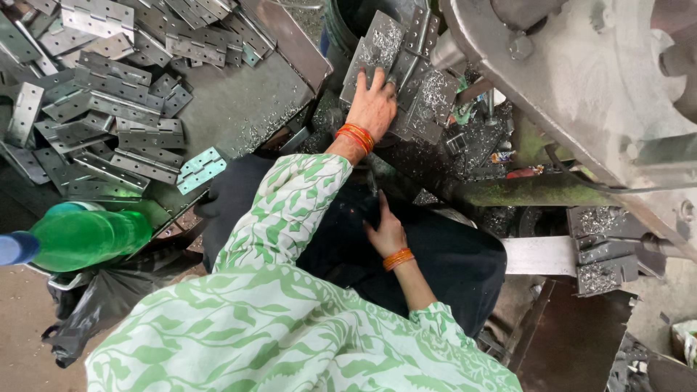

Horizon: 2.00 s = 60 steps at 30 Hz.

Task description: The person operates a press machine to process metal pieces. They pick up metal pieces from a pile, place them into the machine, and then remove the processed pieces.

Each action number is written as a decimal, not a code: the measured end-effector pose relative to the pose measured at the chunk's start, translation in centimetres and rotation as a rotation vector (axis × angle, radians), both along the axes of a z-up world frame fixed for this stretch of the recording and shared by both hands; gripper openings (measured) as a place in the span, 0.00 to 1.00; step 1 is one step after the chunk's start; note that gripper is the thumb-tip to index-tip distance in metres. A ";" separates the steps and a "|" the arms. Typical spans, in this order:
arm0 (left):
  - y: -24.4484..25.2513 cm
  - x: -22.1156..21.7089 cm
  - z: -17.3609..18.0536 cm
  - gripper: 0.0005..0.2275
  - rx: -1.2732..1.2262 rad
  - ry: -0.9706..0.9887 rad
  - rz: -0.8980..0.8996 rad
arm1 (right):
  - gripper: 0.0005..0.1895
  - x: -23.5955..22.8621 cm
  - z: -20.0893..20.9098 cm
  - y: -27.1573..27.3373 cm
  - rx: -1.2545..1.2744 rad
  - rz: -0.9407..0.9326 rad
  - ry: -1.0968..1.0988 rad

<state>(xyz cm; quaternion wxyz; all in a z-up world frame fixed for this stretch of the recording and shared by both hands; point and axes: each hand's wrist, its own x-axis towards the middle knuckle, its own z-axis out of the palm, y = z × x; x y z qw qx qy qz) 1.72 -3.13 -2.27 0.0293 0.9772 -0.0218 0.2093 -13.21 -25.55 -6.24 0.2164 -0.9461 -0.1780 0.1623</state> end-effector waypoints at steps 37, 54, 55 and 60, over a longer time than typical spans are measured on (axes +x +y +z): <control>-0.6 3.6 -0.3 0.15 -0.080 0.120 0.015 | 0.45 -0.8 -3.6 -1.1 0.073 0.007 -0.108; 0.0 -2.3 0.4 0.13 -0.040 0.092 -0.094 | 0.43 3.4 7.6 1.1 -0.130 0.136 0.027; 0.0 -3.5 0.6 0.12 -0.045 0.117 -0.125 | 0.43 3.3 7.8 1.2 -0.121 0.135 0.021; 0.5 -8.2 0.7 0.11 -0.046 0.091 -0.227 | 0.42 2.9 8.2 1.5 -0.127 0.108 0.025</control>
